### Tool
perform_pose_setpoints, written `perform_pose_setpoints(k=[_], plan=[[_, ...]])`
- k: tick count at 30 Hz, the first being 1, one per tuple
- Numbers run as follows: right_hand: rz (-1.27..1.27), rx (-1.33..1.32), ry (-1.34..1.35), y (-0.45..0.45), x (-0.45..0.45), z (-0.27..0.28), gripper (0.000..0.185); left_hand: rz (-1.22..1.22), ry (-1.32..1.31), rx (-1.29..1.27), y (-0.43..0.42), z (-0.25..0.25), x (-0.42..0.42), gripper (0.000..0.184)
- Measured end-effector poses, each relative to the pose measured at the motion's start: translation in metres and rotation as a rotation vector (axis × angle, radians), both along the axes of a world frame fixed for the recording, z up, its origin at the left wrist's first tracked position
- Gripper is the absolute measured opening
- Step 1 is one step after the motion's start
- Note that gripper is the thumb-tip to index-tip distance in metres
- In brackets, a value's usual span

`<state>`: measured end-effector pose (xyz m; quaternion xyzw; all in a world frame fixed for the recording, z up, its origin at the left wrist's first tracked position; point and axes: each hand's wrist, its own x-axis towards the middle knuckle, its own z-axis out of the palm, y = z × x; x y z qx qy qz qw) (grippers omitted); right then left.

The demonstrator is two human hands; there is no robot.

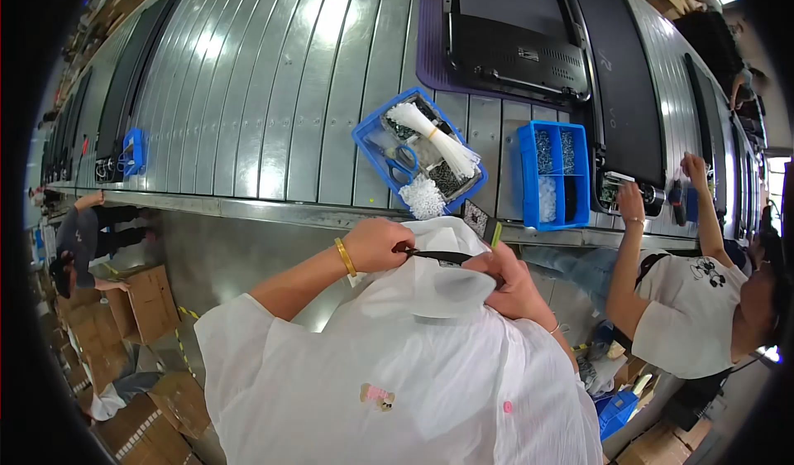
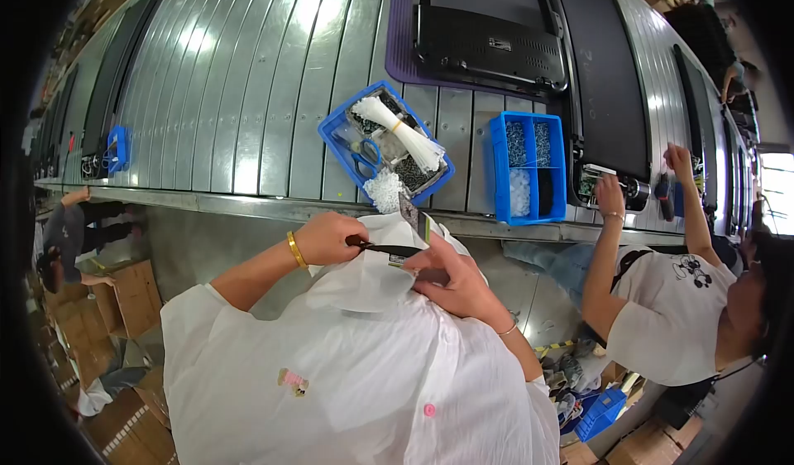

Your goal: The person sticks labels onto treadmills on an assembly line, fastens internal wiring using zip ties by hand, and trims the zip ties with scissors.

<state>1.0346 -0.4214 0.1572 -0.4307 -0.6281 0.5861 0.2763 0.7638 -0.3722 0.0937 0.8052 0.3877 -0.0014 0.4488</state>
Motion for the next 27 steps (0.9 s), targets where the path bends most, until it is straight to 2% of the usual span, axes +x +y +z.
perform_pose_setpoints(k=[3, 6, 10, 13, 15, 17, 19, 22, 23, 25, 26, 27], plan=[[0.129, 0.081, -0.081, 0.002, 0.007, 0.009, 0.086, 0.07, -0.129, 0.022, 0.004, -0.006, 0.008, 0.016], [0.206, 0.201, -0.176, 0.002, 0.009, 0.016, 0.085, 0.196, -0.132, -0.245, 0.007, -0.003, 0.016, 0.016], [0.126, 0.104, -0.069, 0.006, 0.01, 0.003, 0.078, 0.275, -0.236, -0.238, 0.009, -0.018, 0.021, 0.015], [0.254, 0.422, -0.148, 0.023, 0.007, 0.004, 0.073, 0.295, -0.236, -0.257, 0.014, -0.006, 0.024, 0.016], [0.27, 0.349, -0.14, 0.027, 0.007, -0.001, 0.073, 0.302, -0.234, -0.264, 0.016, 0.003, 0.029, 0.016], [0.307, 0.196, -0.124, 0.029, 0.011, -0.006, 0.073, 0.276, -0.207, -0.163, 0.016, 0.01, 0.036, 0.013], [0.299, 0.185, -0.086, 0.028, 0.024, -0.005, 0.075, 0.257, -0.19, -0.11, 0.014, 0.011, 0.042, 0.013], [0.289, 0.146, -0.017, 0.018, 0.049, -0.004, 0.078, -0.109, -0.269, 0.123, 0.005, 0.011, 0.047, 0.014], [0.225, 0.054, 0.021, 0.015, 0.056, -0.006, 0.074, -0.108, -0.27, 0.125, 0.007, 0.015, 0.05, 0.014], [0.091, -0.128, 0.101, 0.013, 0.069, -0.012, 0.067, -0.013, -0.22, -0.307, 0.015, 0.032, 0.055, 0.015], [0.086, -0.127, 0.104, 0.015, 0.072, -0.018, 0.067, 0.032, -0.19, -0.523, 0.019, 0.036, 0.057, 0.015], [-0.102, -0.198, 0.271, 0.019, 0.072, -0.023, 0.059, 0.021, -0.186, -0.524, 0.025, 0.031, 0.059, 0.015]])
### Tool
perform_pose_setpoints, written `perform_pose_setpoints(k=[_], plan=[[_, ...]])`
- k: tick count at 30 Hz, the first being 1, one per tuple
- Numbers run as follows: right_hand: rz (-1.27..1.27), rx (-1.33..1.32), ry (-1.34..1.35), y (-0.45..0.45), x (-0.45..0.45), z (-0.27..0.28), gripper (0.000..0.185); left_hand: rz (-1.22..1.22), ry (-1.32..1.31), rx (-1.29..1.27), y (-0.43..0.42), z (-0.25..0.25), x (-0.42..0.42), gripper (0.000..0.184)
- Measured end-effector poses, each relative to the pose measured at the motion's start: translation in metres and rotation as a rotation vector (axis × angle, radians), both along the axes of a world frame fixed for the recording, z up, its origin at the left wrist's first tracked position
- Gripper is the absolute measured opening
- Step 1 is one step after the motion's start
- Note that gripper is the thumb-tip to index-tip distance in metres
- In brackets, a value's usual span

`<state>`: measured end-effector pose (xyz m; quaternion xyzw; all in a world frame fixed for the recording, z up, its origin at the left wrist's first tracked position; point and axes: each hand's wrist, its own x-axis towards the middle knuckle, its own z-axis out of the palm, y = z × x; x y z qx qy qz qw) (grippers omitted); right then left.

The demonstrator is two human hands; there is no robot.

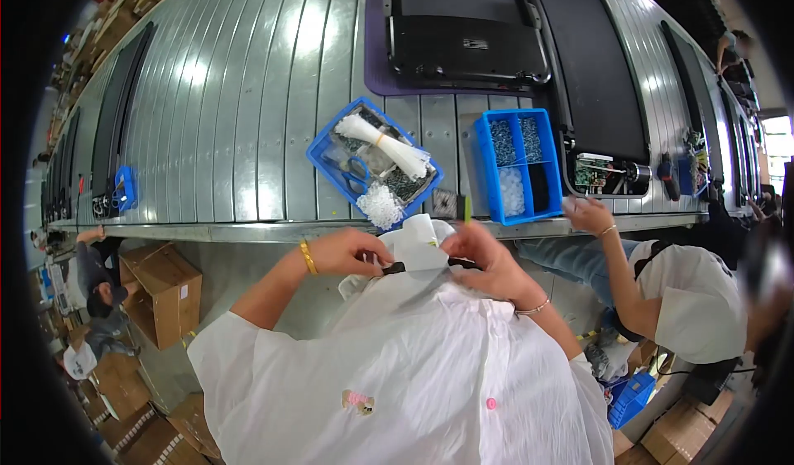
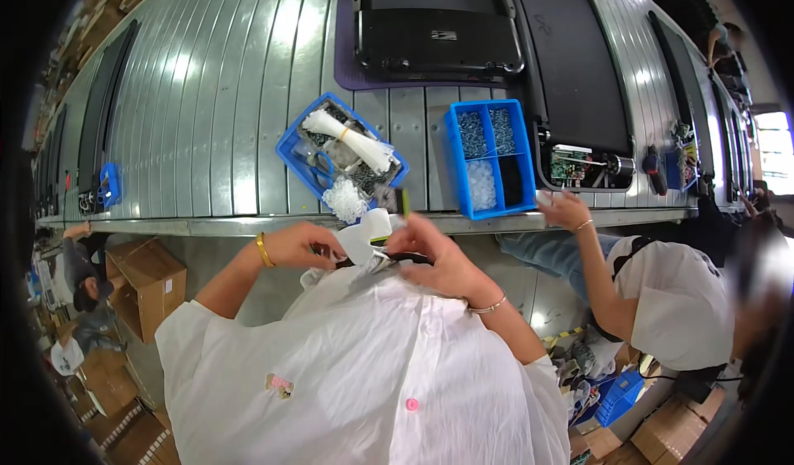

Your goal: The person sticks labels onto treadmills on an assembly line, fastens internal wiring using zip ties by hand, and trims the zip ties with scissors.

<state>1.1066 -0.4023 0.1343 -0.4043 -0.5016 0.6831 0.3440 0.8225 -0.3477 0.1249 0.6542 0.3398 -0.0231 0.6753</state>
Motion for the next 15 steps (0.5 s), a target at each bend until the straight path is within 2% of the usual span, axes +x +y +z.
perform_pose_setpoints(k=[2, 3, 4, 6, 7, 9, 11, 14, 15], plan=[[-0.395, -0.144, 0.299, 0.017, 0.009, -0.007, 0.043, 0.278, -0.038, 0.123, 0.024, -0.026, 0.008, 0.018], [-0.416, -0.123, 0.301, 0.026, 0.018, -0.006, 0.043, 0.41, -0.061, 0.187, 0.039, -0.021, 0.021, 0.019], [-0.44, -0.192, 0.312, 0.036, 0.028, -0.003, 0.037, 0.383, -0.069, 0.201, 0.051, -0.017, 0.041, 0.019], [-0.486, -0.33, 0.344, 0.053, 0.048, 0.0, 0.025, 0.791, -0.452, -0.06, 0.069, -0.008, 0.1, 0.019], [-0.505, -0.315, 0.35, 0.06, 0.058, -0.002, 0.025, 0.767, -0.455, -0.053, 0.079, -0.009, 0.126, 0.019], [-0.492, -0.273, 0.242, 0.075, 0.08, -0.011, 0.016, 0.669, -0.674, -0.163, 0.098, -0.024, 0.174, 0.015], [-0.495, -0.236, 0.184, 0.098, 0.105, -0.018, 0.012, 0.636, -0.642, -0.133, 0.113, -0.031, 0.207, 0.012], [-0.534, -0.081, -0.173, 0.134, 0.143, -0.029, 0.004, 0.573, -0.568, -0.091, 0.133, -0.053, 0.252, 0.01], [-0.558, -0.074, -0.181, 0.148, 0.16, -0.04, 0.004, 0.587, -0.525, -0.038, 0.142, -0.065, 0.267, 0.011]])
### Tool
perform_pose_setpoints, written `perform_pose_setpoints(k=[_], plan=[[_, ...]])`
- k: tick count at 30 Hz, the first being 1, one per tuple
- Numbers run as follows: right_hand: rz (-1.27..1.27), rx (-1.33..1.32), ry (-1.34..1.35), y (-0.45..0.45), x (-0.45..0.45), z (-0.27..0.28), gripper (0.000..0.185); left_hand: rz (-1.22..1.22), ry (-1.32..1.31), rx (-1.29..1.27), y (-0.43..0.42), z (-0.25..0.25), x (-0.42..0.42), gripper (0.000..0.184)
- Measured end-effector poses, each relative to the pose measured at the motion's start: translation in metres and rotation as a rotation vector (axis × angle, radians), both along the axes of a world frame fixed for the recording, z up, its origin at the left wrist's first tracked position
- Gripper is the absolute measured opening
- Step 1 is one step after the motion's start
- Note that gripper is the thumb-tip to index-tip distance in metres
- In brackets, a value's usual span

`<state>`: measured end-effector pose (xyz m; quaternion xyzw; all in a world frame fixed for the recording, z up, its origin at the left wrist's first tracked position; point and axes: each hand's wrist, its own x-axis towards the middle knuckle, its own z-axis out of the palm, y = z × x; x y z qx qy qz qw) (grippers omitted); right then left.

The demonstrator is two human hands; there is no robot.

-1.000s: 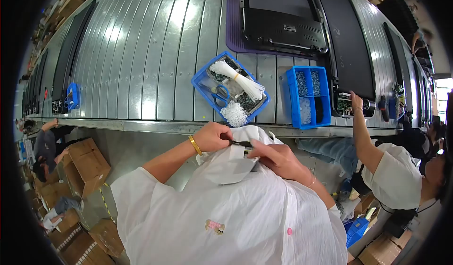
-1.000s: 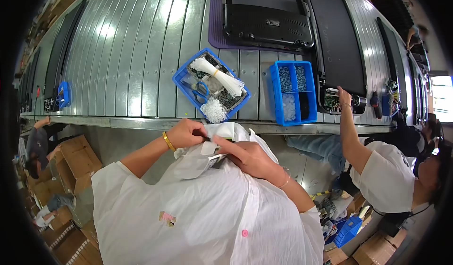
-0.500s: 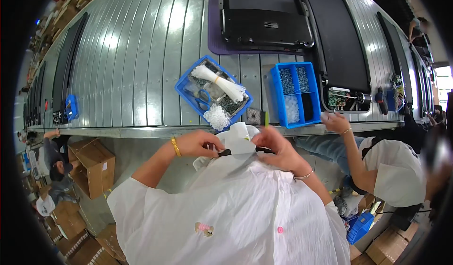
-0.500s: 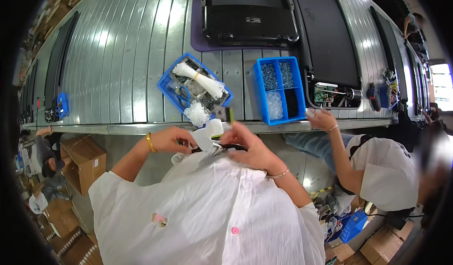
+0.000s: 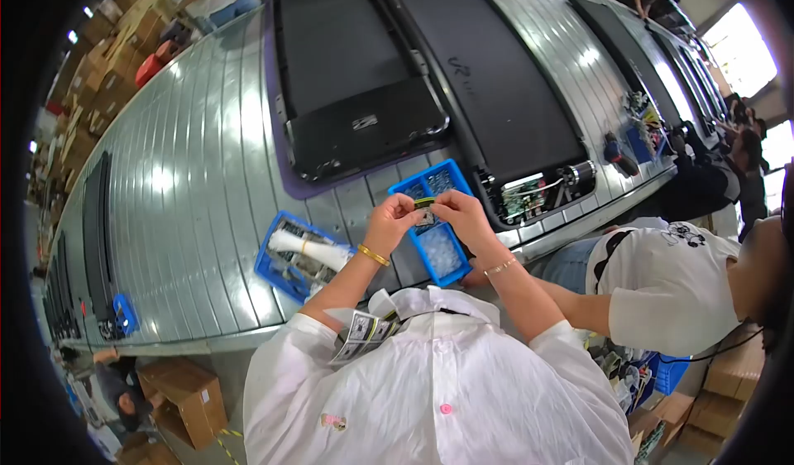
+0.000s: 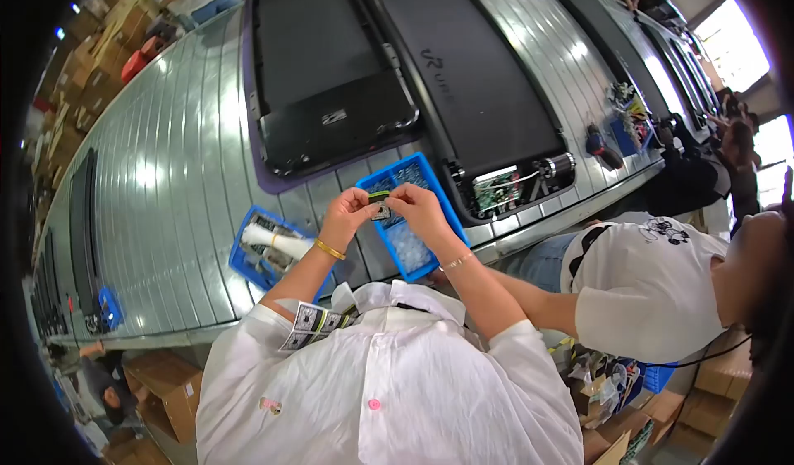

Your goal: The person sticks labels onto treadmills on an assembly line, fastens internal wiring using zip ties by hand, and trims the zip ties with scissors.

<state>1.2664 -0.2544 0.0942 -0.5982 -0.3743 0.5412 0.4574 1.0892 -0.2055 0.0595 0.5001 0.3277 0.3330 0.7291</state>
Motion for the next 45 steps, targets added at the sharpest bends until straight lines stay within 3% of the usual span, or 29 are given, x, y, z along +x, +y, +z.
perform_pose_setpoints(k=[2, 4, 7, 11, 13, 14, 16, 20, 25, 27, 28, 32, 34, 35, 38, 39, 42, 43, 45], plan=[[0.062, 0.237, -0.237, 0.038, 0.036, -0.018, 0.006, 0.065, 0.107, 0.067, 0.022, -0.023, 0.027, 0.012], [-0.129, 0.163, -0.145, 0.079, 0.082, -0.002, 0.005, 0.052, 0.128, 0.033, 0.038, -0.037, 0.044, 0.012], [-0.214, 0.184, -0.164, 0.126, 0.166, 0.004, 0.006, 0.024, 0.214, -0.049, 0.056, -0.062, 0.064, 0.012], [-0.255, 0.122, -0.153, 0.127, 0.213, -0.006, 0.005, -0.064, 0.448, 0.172, 0.075, -0.094, 0.098, 0.021], [-0.261, 0.101, -0.157, 0.127, 0.225, -0.014, 0.005, -0.104, 0.592, 0.686, 0.091, -0.1, 0.13, 0.048], [-0.291, 0.063, -0.123, 0.122, 0.227, -0.023, 0.006, -0.11, 0.587, 0.687, 0.099, -0.101, 0.149, 0.048], [-0.348, -0.016, -0.052, 0.105, 0.224, -0.04, 0.007, -0.137, 0.86, 1.097, 0.111, -0.106, 0.178, 0.07], [-0.389, -0.084, 0.027, 0.08, 0.227, -0.058, 0.007, -0.188, 0.904, 1.18, 0.125, -0.136, 0.201, 0.081], [-0.28, -0.123, 0.012, 0.073, 0.25, -0.069, 0.006, -0.304, 0.757, 1.144, 0.088, -0.139, 0.171, 0.07], [-0.24, -0.15, 0.051, 0.088, 0.258, -0.082, 0.006, -0.645, 0.589, 1.232, 0.074, -0.149, 0.155, 0.056], [-0.229, -0.143, 0.057, 0.098, 0.258, -0.089, 0.006, -0.638, 0.603, 1.234, 0.078, -0.146, 0.156, 0.056], [-0.116, -0.271, 0.101, 0.13, 0.245, -0.122, 0.006, -0.579, 0.802, 1.023, 0.084, -0.138, 0.167, 0.046], [-0.116, -0.246, 0.15, 0.149, 0.242, -0.134, 0.006, -0.32, 0.99, 0.942, 0.104, -0.119, 0.192, 0.044], [-0.118, -0.234, 0.175, 0.156, 0.242, -0.138, 0.006, -0.311, 0.996, 0.926, 0.113, -0.116, 0.199, 0.044], [-0.054, -0.277, 0.146, 0.173, 0.244, -0.143, 0.007, -0.569, 1.357, 0.856, 0.133, -0.117, 0.216, 0.041], [-0.03, -0.292, 0.134, 0.177, 0.245, -0.145, 0.007, -0.565, 1.361, 0.842, 0.133, -0.125, 0.213, 0.041], [0.167, -0.32, 0.02, 0.188, 0.248, -0.147, 0.006, 0.19, 1.208, 0.618, 0.124, -0.172, 0.19, 0.033], [0.255, -0.335, -0.03, 0.187, 0.247, -0.149, 0.006, 0.187, 1.223, 0.602, 0.116, -0.181, 0.188, 0.033], [0.294, -0.343, -0.015, 0.19, 0.244, -0.155, 0.006, 0.183, 0.804, 0.106, 0.098, -0.195, 0.185, 0.031]])
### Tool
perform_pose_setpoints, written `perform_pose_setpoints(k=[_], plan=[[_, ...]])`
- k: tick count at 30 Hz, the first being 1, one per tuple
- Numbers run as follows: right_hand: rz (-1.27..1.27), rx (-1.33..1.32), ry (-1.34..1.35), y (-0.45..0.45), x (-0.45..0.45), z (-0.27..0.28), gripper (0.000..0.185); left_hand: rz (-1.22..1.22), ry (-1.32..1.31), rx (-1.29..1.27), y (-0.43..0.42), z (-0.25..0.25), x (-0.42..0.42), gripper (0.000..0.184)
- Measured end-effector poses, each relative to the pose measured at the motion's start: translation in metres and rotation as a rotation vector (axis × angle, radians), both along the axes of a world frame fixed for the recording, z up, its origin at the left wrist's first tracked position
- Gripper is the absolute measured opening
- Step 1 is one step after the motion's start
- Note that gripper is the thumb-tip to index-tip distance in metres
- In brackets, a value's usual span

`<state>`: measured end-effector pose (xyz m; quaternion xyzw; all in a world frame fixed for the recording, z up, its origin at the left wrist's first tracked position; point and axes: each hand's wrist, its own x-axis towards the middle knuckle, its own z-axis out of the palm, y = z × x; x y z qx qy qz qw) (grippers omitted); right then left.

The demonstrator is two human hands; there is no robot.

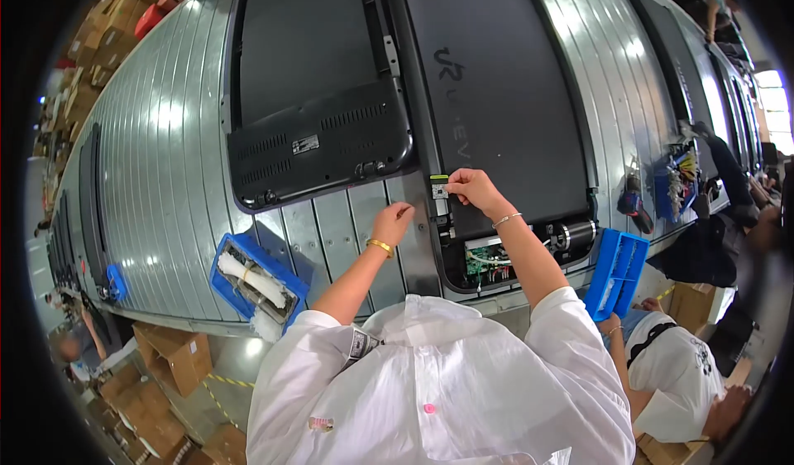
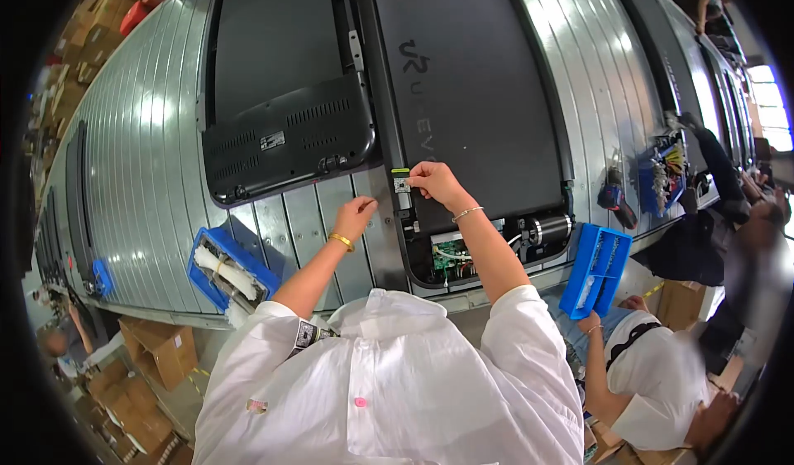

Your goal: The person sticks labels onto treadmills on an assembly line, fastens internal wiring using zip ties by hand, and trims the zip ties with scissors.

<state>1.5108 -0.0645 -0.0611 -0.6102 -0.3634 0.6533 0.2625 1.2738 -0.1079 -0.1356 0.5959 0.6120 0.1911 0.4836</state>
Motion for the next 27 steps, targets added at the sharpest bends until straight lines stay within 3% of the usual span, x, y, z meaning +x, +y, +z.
perform_pose_setpoints(k=[1, 5, 27], plan=[[0.023, 0.003, 0.009, 0.002, -0.002, -0.004, 0.007, 0.078, -0.24, -0.196, -0.007, 0.0, 0.0, 0.03], [0.044, 0.001, 0.047, -0.005, -0.007, -0.013, 0.006, 0.164, -0.345, -0.257, 0.0, 0.016, 0.022, 0.032], [0.047, -0.012, 0.092, 0.001, -0.004, -0.013, 0.006, 0.263, -0.294, -0.296, -0.018, 0.005, 0.045, 0.035]])
